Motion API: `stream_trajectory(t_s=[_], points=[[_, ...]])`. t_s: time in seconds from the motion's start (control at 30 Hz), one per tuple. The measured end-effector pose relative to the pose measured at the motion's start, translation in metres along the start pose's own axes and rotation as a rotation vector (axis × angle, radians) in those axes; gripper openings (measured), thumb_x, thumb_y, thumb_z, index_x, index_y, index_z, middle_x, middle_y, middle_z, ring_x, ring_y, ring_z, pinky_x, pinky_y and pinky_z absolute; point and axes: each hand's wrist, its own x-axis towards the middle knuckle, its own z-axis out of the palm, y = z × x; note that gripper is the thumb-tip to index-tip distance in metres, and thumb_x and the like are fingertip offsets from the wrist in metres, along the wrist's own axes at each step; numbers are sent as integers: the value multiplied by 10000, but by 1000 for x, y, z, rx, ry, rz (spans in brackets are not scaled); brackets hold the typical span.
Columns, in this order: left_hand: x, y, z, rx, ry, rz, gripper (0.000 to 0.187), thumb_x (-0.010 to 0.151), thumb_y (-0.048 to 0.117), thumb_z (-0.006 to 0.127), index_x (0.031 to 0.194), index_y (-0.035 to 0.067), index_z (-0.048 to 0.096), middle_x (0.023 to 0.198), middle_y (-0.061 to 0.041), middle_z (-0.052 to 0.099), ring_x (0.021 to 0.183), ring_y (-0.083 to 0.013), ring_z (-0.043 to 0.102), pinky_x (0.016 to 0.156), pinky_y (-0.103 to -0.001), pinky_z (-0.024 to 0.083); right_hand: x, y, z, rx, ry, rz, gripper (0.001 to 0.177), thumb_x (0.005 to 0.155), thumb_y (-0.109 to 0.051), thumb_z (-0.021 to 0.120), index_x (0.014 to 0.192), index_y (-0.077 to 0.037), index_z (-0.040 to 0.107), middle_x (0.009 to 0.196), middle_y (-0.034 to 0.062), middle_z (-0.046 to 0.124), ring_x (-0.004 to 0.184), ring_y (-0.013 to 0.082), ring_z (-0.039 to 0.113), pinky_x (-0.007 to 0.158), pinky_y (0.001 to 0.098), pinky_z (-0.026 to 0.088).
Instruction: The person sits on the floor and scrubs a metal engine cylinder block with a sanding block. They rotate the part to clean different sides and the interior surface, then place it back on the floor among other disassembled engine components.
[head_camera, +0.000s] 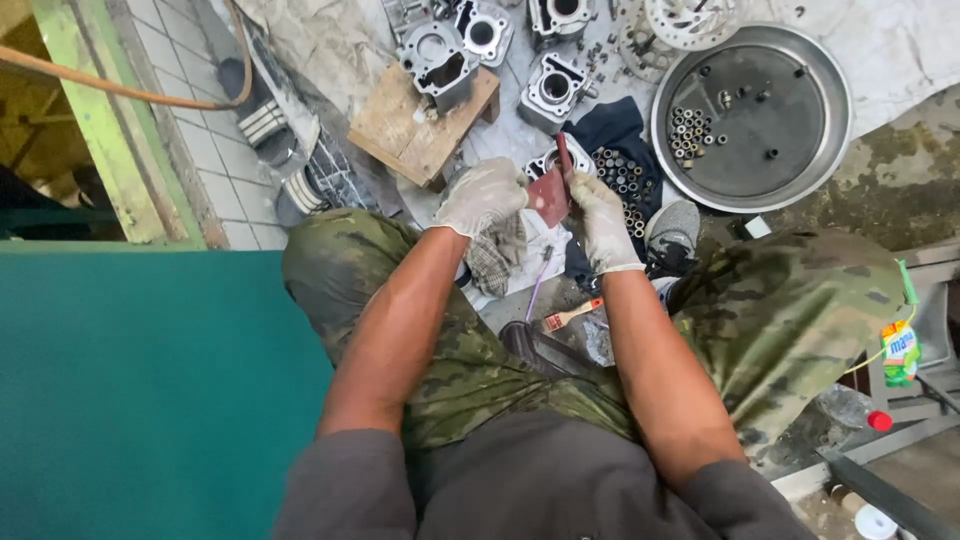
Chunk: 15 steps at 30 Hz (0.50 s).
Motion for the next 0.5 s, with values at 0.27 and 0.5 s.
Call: stream_trajectory(t_s=[0.27, 0.5], points=[[75, -52, 49, -282, 102, -185, 258, 754, 364, 751, 998, 293, 800, 806, 27, 788, 873, -160, 753, 785, -342, 594, -55, -54, 28, 120, -45, -56, 258, 940, -284, 758, 1149, -153, 684, 1103, -17, 755, 827, 143, 741, 724, 291, 663], [27, 0, -56, -726, -340, -464, 269, 1016, 243, 554, 971, -9, 639, 657, -54, 676, 582, -107, 720, 606, -230, 584, -30, 25, -9, -440, 50, -73, 177, 825, -175, 814, 998, -143, 799, 825, 36, 741, 679, 153, 694, 580, 328, 577]])
